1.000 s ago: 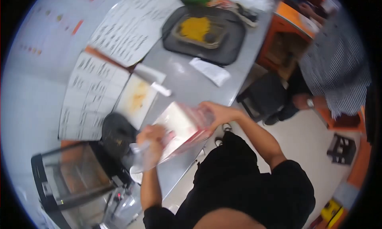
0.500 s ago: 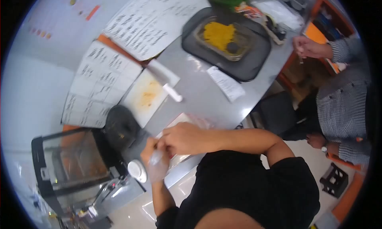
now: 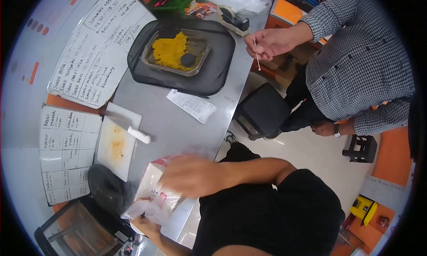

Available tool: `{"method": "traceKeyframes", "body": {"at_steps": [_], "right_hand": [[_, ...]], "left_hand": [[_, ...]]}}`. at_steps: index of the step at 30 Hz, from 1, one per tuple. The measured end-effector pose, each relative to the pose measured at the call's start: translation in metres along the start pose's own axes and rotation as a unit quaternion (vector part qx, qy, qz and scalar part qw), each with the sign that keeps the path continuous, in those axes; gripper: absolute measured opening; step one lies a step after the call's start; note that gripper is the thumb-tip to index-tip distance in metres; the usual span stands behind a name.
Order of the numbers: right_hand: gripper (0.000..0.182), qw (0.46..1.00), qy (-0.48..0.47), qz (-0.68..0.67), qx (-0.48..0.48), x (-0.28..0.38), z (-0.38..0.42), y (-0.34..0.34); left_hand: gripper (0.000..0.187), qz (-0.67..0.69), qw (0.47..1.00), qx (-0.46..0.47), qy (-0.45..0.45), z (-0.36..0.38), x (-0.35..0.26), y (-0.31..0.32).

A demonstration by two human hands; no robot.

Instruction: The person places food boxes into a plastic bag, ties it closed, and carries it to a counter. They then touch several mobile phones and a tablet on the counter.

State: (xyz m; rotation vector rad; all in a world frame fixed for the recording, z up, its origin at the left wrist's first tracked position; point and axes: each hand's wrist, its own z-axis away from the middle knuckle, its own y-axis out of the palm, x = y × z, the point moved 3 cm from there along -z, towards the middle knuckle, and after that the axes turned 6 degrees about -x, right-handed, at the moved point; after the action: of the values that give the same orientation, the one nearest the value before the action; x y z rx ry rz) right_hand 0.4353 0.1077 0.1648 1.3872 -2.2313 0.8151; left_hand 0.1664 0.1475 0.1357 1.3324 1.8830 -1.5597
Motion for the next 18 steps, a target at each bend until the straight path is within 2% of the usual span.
{"method": "traceKeyframes", "body": {"at_steps": [1, 2, 3, 4, 6, 10, 12, 13, 14, 16, 17, 18], "right_hand": [[0.012, 0.986, 0.078, 0.079, -0.121, -0.005, 0.010, -0.035], [0.025, 0.951, 0.122, 0.162, -0.232, -0.012, 0.016, -0.079], [0.037, 0.864, 0.182, 0.246, -0.400, -0.050, 0.042, -0.104], [0.046, 0.815, 0.204, 0.219, -0.497, -0.064, 0.044, -0.130], [0.046, 0.775, 0.207, 0.374, -0.465, -0.075, 0.039, -0.160], [0.036, 0.778, 0.197, 0.399, -0.443, -0.106, 0.042, -0.177], [0.022, 0.770, 0.162, 0.431, -0.441, -0.119, 0.051, -0.181], [0.014, 0.747, 0.169, 0.465, -0.444, -0.111, 0.046, -0.183], [0.013, 0.734, 0.131, 0.516, -0.421, -0.106, 0.048, -0.187], [0.012, 0.745, 0.174, 0.463, -0.447, -0.095, 0.048, -0.185], [0.013, 0.755, 0.217, 0.390, -0.481, -0.097, 0.051, -0.182], [0.016, 0.780, 0.252, 0.230, -0.525, -0.096, 0.054, -0.176]], "left_hand": [[0.007, 0.004, 0.999, -0.031, -0.036, -0.003, -0.012, 0.003], [0.007, 0.010, 0.999, -0.031, -0.036, -0.005, -0.015, 0.004], [0.008, 0.026, 0.997, -0.036, -0.060, -0.005, -0.014, 0.005], [0.010, 0.041, 0.995, -0.041, -0.085, -0.003, -0.013, 0.005], [0.012, 0.064, 0.992, -0.029, -0.105, 0.002, 0.006, 0.000], [0.014, 0.025, 0.994, -0.025, -0.107, 0.000, 0.007, -0.005], [0.014, 0.011, 0.993, -0.029, -0.110, -0.001, 0.005, -0.007], [0.015, 0.013, 0.994, -0.016, -0.104, -0.004, -0.002, -0.005], [0.015, 0.011, 0.995, -0.009, -0.103, -0.006, -0.006, -0.006], [0.018, 0.074, 0.986, 0.012, -0.146, -0.002, 0.008, -0.013], [0.018, 0.054, 0.990, 0.011, -0.130, -0.005, 0.007, -0.015], [0.019, 0.036, 0.993, 0.015, -0.112, -0.007, 0.002, -0.015]]}}
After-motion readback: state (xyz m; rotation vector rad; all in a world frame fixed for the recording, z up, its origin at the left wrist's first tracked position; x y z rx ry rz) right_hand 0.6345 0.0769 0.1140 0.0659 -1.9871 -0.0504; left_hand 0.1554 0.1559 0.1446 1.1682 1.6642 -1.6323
